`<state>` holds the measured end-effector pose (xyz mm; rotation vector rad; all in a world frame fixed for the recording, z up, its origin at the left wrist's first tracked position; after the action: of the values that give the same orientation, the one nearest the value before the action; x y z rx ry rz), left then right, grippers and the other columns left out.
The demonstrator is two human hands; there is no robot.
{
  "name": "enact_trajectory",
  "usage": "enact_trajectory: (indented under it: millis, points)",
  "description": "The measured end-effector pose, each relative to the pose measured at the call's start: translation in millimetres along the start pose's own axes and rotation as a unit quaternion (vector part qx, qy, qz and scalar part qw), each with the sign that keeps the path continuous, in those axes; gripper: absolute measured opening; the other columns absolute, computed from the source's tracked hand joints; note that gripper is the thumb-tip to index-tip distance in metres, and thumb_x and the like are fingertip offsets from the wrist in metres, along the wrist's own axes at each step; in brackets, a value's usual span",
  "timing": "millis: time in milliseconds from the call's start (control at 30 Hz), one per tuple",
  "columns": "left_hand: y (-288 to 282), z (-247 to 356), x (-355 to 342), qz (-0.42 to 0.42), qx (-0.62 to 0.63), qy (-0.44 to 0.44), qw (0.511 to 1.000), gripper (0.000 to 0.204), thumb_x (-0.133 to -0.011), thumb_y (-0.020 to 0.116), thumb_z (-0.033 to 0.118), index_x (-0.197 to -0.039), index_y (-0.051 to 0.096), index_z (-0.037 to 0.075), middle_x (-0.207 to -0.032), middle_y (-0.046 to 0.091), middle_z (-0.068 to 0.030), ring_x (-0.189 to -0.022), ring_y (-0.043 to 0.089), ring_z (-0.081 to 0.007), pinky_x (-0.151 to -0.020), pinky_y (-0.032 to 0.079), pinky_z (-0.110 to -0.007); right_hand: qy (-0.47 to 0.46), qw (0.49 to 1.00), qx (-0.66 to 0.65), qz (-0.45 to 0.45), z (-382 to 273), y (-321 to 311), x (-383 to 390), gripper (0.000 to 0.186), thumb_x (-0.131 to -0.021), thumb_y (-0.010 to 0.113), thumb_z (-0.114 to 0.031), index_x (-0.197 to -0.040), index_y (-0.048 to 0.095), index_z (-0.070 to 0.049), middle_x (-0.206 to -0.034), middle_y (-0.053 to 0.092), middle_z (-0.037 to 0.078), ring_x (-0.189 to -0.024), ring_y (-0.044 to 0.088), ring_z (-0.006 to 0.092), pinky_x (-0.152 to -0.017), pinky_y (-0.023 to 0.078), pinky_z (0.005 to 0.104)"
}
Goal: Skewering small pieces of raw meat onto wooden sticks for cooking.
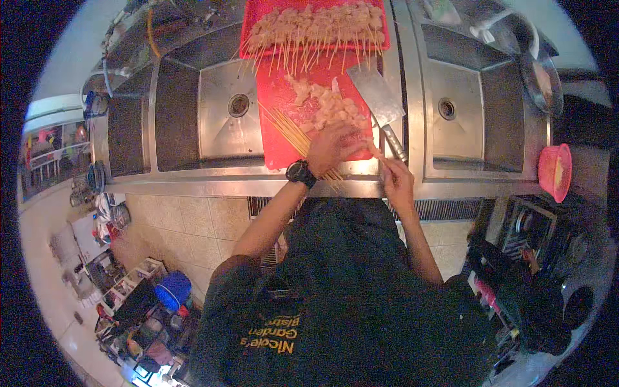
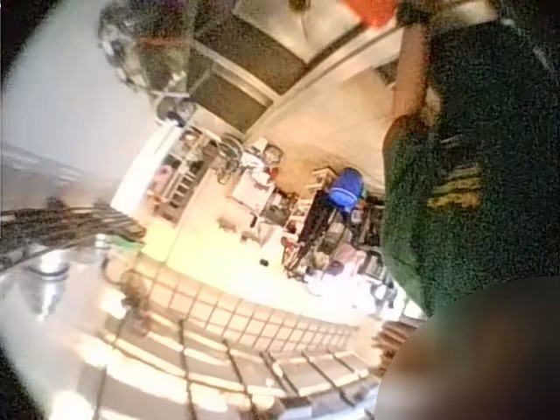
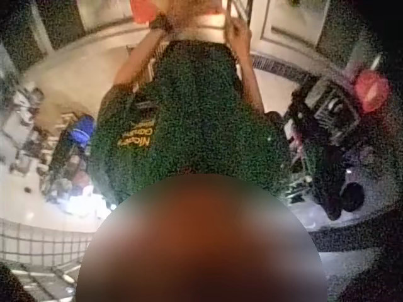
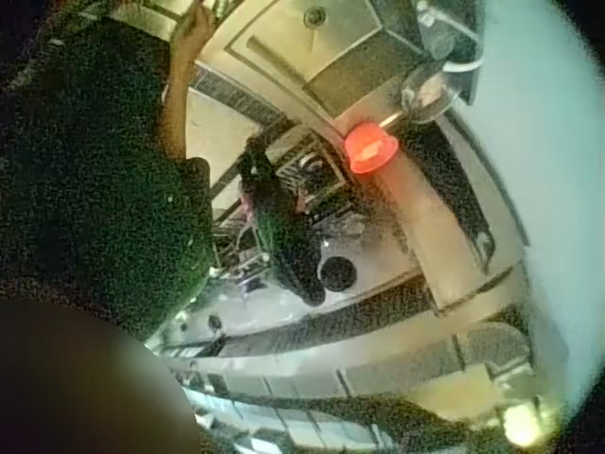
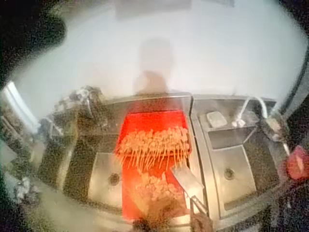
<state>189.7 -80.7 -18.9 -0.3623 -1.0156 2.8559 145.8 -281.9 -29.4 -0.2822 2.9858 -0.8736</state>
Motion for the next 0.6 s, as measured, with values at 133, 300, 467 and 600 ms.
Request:
enact_trajectory:
  millis: [133,300,467,600]
  points:
    - [-6,-8,-22,-0.006,-0.051,0.005,0.999,0.027,-0.092,0.060,0.027,-0.111,0.069,0.011,-0.116,0.067,-0.0104,-0.109,0.061,-0.0307,-0.097,0.047,-0.041,-0.068,0.996,0.046,0.028,-16,-21,-14,0.024,-0.089,0.055,-0.002,-0.109,0.068,0.001,-0.091,0.064,0.017,-0.079,0.064,0.0294,-0.072,0.051,0.0352]
    - [26,-13,-26,-0.151,-0.090,0.043,0.983,0.028,-0.093,0.057,0.025,-0.114,0.066,0.009,-0.117,0.065,-0.0142,-0.107,0.061,-0.0337,-0.094,0.047,-0.043,-0.035,0.992,0.119,-0.019,-18,-22,-33,0.024,-0.085,0.056,-0.001,-0.105,0.068,-0.002,-0.093,0.064,0.018,-0.081,0.064,0.0362,-0.073,0.052,0.0415]
    - [25,-11,-26,-0.085,-0.074,0.020,0.993,0.024,-0.090,0.059,0.020,-0.108,0.067,0.006,-0.110,0.065,-0.0135,-0.102,0.061,-0.0334,-0.089,0.050,-0.042,-0.043,0.988,0.143,-0.037,-13,-17,-43,0.034,-0.079,0.055,0.005,-0.108,0.069,-0.005,-0.089,0.063,0.019,-0.078,0.063,0.0380,-0.073,0.051,0.0451]
    - [23,-15,-27,-0.045,-0.096,0.080,0.991,0.022,-0.087,0.062,0.014,-0.107,0.066,0.007,-0.110,0.065,-0.0113,-0.101,0.061,-0.0315,-0.086,0.052,-0.040,-0.085,0.982,0.159,-0.050,-17,-6,-57,0.021,-0.082,0.057,-0.003,-0.098,0.070,-0.005,-0.091,0.065,0.017,-0.079,0.064,0.0375,-0.070,0.053,0.0452]
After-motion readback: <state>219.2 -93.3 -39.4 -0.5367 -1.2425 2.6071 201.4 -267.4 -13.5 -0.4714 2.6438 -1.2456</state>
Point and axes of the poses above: each hand's wrist, its own x-axis away from the middle knuckle, its own y-axis out of the palm, z = x × y, the point moved 8 cm from there along -x, towards the middle knuckle
